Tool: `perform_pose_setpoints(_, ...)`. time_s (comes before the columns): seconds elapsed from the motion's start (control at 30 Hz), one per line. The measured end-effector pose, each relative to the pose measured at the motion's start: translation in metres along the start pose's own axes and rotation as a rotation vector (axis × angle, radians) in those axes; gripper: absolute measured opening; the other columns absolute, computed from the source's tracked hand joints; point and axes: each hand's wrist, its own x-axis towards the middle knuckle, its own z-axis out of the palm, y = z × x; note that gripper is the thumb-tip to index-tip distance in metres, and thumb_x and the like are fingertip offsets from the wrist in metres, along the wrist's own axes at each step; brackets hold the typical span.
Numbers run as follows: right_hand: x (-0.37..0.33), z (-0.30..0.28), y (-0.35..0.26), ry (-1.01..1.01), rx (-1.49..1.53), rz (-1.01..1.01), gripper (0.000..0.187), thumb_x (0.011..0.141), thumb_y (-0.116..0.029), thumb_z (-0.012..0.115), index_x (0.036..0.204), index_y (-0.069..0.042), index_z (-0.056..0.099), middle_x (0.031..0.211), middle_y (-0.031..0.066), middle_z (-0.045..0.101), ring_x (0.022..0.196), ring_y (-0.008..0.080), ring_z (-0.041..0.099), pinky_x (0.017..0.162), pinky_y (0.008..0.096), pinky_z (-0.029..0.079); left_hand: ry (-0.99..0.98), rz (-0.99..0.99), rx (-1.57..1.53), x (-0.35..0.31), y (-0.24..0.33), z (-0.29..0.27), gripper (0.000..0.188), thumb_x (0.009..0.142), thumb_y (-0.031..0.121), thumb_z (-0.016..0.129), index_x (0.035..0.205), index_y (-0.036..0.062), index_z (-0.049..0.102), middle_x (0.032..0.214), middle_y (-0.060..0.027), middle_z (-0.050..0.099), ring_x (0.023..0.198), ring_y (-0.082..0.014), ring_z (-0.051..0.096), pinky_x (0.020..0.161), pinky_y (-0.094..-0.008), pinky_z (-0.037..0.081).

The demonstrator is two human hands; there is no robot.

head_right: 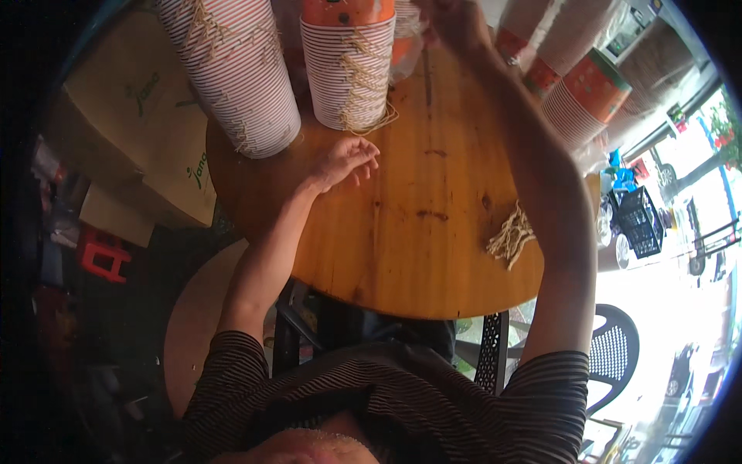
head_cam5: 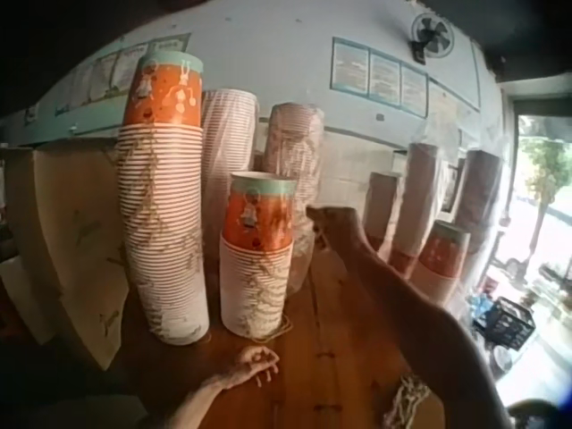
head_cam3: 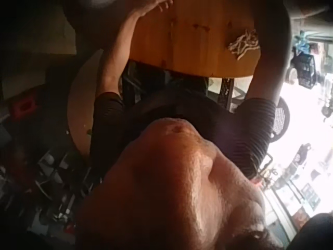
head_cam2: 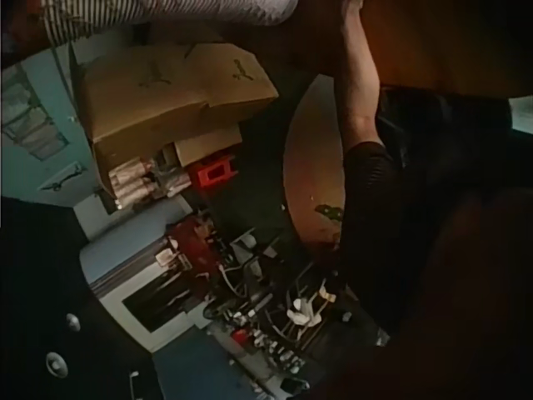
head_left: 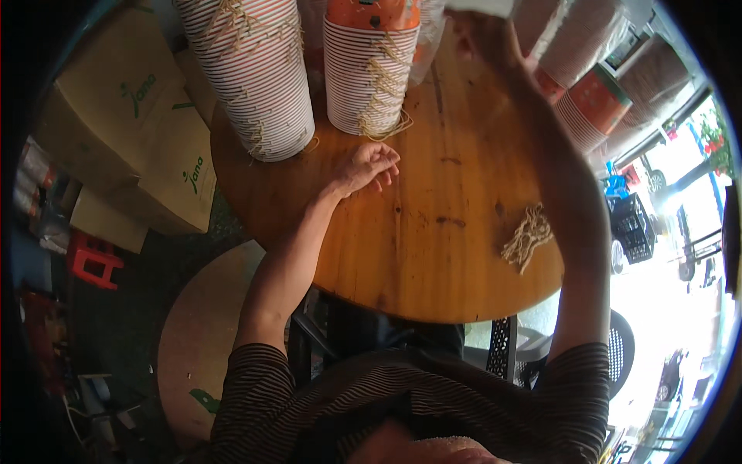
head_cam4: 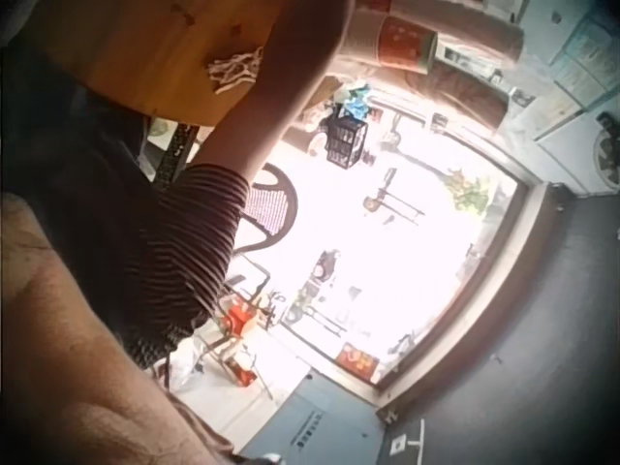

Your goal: Tying string or straw handles onto paper buckets.

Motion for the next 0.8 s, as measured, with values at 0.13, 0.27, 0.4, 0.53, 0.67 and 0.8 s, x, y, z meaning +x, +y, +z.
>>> perform_pose_setpoints(0.13,-0.150,-0.004,0.010,-0.162,-0.149,0.277,0.029,0.099,-0.026,0.063,0.093,0.000,0.075,0.067,0.0024,0.065,0.057,0.0087,0.061,0.050,0.0267,0.048,0.073,0.097,0.049,0.002,-0.007,0.008,0.029,0.101,0.029,0.062,0.101,0.0005,0.063,0.084,-0.0050,0.068,0.063,-0.0084,0.062,0.049,-0.0254,0.051)
perform_pose_setpoints(0.27,-0.276,0.004,0.013,-0.159,-0.012,0.532,0.029,0.098,-0.026,0.066,0.098,0.001,0.076,0.064,0.0004,0.062,0.055,0.0067,0.057,0.050,0.0261,0.046,0.139,0.185,0.152,0.003,-0.005,0.024,0.029,0.100,0.030,0.062,0.099,0.0006,0.064,0.078,-0.0034,0.066,0.056,-0.0068,0.058,0.045,-0.0239,0.045)
perform_pose_setpoints(0.4,-0.338,0.026,0.005,-0.178,0.002,0.703,0.026,0.095,-0.027,0.069,0.096,-0.002,0.077,0.069,0.0076,0.070,0.059,0.0139,0.066,0.055,0.0315,0.051,0.181,0.221,0.137,0.006,-0.013,0.022,0.030,0.098,0.028,0.064,0.099,-0.0014,0.065,0.076,-0.0042,0.066,0.052,-0.0062,0.054,0.042,-0.0229,0.042)
perform_pose_setpoints(0.53,-0.363,0.033,0.005,-0.034,-0.255,0.318,0.023,0.088,-0.028,0.072,0.095,-0.007,0.077,0.083,0.0200,0.070,0.079,0.0373,0.071,0.069,0.0417,0.056,0.184,0.214,0.153,0.009,-0.012,0.030,0.027,0.098,0.027,0.065,0.098,0.0004,0.065,0.077,-0.0041,0.066,0.052,-0.0066,0.055,0.041,-0.0227,0.042)
perform_pose_setpoints(0.67,-0.365,0.038,0.009,-0.059,-0.355,0.185,0.022,0.091,-0.025,0.069,0.094,-0.005,0.076,0.089,0.0177,0.072,0.082,0.0374,0.070,0.072,0.0428,0.057,0.204,0.193,0.171,0.008,-0.020,0.022,0.023,0.099,0.026,0.065,0.099,0.0032,0.065,0.078,-0.0038,0.066,0.054,-0.0064,0.055,0.042,-0.0217,0.041)
perform_pose_setpoints(0.8,-0.366,0.037,0.010,-0.089,-0.414,0.145,0.019,0.089,-0.025,0.069,0.088,-0.007,0.074,0.086,0.0151,0.072,0.080,0.0372,0.069,0.070,0.0443,0.056,0.195,0.206,0.149,0.013,-0.019,0.022,0.022,0.099,0.025,0.064,0.096,0.0029,0.065,0.076,-0.0025,0.065,0.054,-0.0043,0.053,0.041,-0.0197,0.039)
